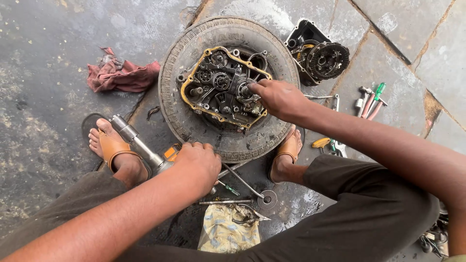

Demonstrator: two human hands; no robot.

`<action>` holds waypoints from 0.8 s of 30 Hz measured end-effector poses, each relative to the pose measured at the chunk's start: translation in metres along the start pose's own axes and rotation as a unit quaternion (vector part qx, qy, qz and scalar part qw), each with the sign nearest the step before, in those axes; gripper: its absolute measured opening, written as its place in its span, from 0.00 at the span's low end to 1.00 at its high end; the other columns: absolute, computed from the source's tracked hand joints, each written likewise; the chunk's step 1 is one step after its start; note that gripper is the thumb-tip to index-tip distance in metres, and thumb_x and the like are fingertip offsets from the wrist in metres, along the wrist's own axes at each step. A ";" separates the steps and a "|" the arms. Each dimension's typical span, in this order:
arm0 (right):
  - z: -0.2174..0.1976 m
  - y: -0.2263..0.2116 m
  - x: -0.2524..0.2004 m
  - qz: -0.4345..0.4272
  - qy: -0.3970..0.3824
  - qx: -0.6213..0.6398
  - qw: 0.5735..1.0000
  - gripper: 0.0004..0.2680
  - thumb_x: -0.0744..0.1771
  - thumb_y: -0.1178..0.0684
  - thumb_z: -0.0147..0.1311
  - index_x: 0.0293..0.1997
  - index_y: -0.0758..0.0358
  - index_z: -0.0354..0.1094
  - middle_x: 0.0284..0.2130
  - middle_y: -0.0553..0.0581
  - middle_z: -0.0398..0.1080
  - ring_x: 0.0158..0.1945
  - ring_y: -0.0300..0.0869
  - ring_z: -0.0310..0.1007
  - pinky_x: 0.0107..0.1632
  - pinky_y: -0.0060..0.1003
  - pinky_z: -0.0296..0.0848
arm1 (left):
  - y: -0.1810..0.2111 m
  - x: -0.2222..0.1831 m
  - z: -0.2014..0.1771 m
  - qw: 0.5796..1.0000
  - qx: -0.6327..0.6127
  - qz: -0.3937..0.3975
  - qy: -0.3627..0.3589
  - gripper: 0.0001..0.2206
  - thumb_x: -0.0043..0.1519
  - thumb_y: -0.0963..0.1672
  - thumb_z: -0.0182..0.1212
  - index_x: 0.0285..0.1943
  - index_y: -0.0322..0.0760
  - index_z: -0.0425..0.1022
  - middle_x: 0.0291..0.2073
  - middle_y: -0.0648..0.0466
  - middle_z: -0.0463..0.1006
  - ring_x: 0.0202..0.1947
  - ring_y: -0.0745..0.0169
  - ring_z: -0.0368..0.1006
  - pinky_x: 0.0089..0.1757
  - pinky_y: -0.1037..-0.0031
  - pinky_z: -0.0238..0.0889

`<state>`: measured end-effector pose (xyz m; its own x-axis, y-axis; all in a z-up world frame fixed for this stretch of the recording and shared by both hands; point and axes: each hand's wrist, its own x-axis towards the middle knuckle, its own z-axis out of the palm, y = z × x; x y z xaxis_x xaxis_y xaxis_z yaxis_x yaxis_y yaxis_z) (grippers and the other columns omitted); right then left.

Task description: The person sits on the ground with a motorcycle engine crankcase resting on a tire and disassembles it. They unscrew fasteners with a screwdriver, use a cordless impact driver on bolts, lift off the outer casing cover, wipe parts with a rag, and handle internal components and a bracket by hand.

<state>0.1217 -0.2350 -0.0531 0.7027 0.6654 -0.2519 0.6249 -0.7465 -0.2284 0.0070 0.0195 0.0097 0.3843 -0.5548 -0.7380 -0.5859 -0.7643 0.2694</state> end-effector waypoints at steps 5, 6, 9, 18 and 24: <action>0.016 -0.002 0.007 0.080 -0.079 -0.064 0.992 0.07 0.72 0.57 0.47 0.54 0.66 0.67 0.30 0.61 0.71 0.29 0.47 0.74 0.29 0.42 0.77 | -0.003 -0.003 0.003 1.000 0.004 -0.006 0.006 0.27 0.61 0.54 0.67 0.63 0.34 0.72 0.59 0.41 0.72 0.60 0.42 0.68 0.55 0.54 0.64; 0.018 -0.003 0.008 0.080 -0.103 -0.115 0.985 0.06 0.70 0.60 0.46 0.50 0.68 0.66 0.27 0.59 0.69 0.26 0.44 0.72 0.25 0.40 0.76 | -0.003 -0.003 0.003 1.000 0.001 -0.006 0.010 0.27 0.61 0.54 0.67 0.63 0.35 0.73 0.59 0.41 0.72 0.60 0.42 0.68 0.56 0.54 0.64; 0.029 -0.002 0.002 0.072 -0.033 -0.145 0.986 0.07 0.68 0.62 0.47 0.50 0.67 0.67 0.23 0.57 0.66 0.24 0.41 0.67 0.23 0.39 0.73 | -0.003 -0.004 0.006 1.000 0.003 0.008 0.012 0.27 0.62 0.54 0.66 0.63 0.34 0.72 0.59 0.40 0.72 0.60 0.41 0.67 0.56 0.54 0.63; 0.033 -0.002 -0.003 0.097 0.039 -0.091 0.990 0.05 0.71 0.58 0.49 0.45 0.69 0.67 0.25 0.60 0.69 0.25 0.47 0.72 0.28 0.45 0.72 | 0.004 -0.005 0.000 1.000 0.012 0.021 -0.002 0.27 0.62 0.54 0.66 0.63 0.34 0.73 0.59 0.41 0.72 0.60 0.43 0.68 0.55 0.56 0.65; 0.032 0.000 -0.002 -0.008 0.103 -0.087 0.991 0.07 0.67 0.61 0.52 0.48 0.70 0.69 0.33 0.62 0.73 0.37 0.51 0.76 0.40 0.46 0.77 | 0.007 0.000 0.001 1.000 0.010 0.016 -0.019 0.28 0.61 0.54 0.67 0.64 0.35 0.72 0.60 0.40 0.71 0.61 0.42 0.67 0.56 0.55 0.63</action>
<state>0.1089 -0.2361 -0.0829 0.7353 0.6760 -0.0487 0.6734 -0.7368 -0.0600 0.0022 0.0150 0.0111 0.3381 -0.5651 -0.7525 -0.6119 -0.7396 0.2805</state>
